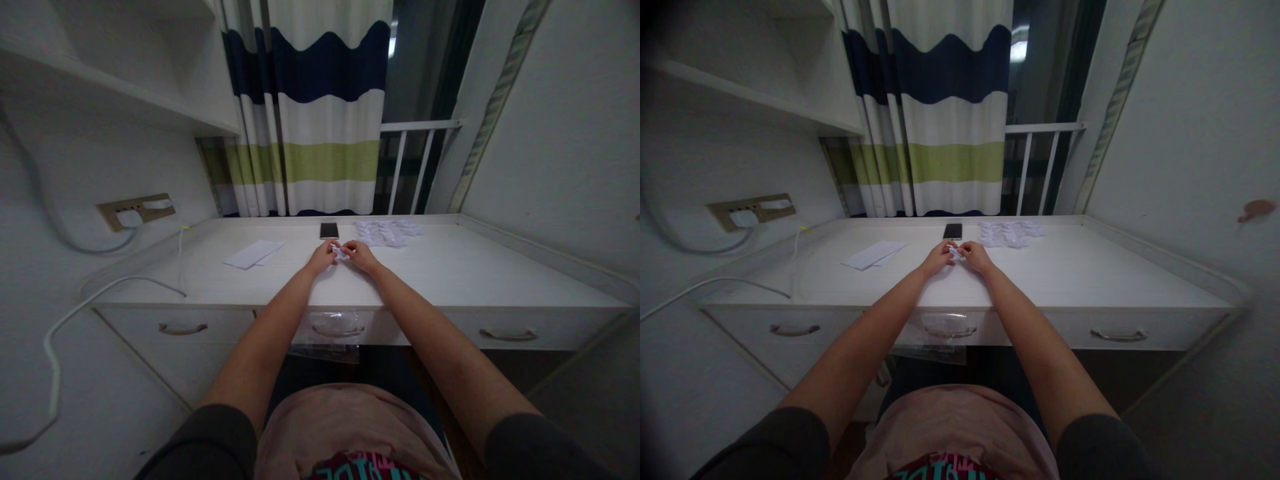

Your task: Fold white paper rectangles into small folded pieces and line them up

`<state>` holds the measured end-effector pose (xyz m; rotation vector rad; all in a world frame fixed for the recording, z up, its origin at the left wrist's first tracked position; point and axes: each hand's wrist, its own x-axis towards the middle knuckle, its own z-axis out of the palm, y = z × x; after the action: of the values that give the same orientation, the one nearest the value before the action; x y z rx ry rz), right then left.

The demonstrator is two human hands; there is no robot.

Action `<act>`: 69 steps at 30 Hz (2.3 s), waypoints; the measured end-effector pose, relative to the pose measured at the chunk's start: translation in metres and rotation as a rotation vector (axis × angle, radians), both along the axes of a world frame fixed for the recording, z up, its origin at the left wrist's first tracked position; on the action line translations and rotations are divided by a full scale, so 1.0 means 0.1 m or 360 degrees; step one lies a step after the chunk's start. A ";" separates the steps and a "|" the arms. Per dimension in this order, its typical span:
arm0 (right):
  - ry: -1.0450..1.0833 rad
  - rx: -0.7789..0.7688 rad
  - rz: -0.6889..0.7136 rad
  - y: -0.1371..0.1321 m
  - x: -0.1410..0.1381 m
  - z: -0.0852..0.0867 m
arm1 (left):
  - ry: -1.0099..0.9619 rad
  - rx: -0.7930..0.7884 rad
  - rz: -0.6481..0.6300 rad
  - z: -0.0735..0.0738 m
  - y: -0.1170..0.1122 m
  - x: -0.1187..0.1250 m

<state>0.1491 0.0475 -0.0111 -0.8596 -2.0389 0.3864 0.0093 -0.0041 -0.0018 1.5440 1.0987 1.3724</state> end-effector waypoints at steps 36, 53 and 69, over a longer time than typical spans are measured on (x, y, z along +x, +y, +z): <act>0.0353 -0.0050 0.0140 -0.03 -0.03 -0.01 | -0.0404 -0.0209 0.0016 0.09 -0.07 -0.01; 0.0337 0.0001 0.0227 0.01 -0.01 -0.04 | -0.0526 -0.0221 0.0002 0.08 -0.03 -0.05; 0.0377 -0.0023 0.0050 0.06 -0.02 -0.04 | -0.0565 -0.0161 -0.0037 0.07 -0.01 -0.04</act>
<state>0.1472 0.0538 -0.0149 -0.7535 -1.8341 0.4967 0.0057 -0.0050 0.0053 1.1800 0.9111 1.4821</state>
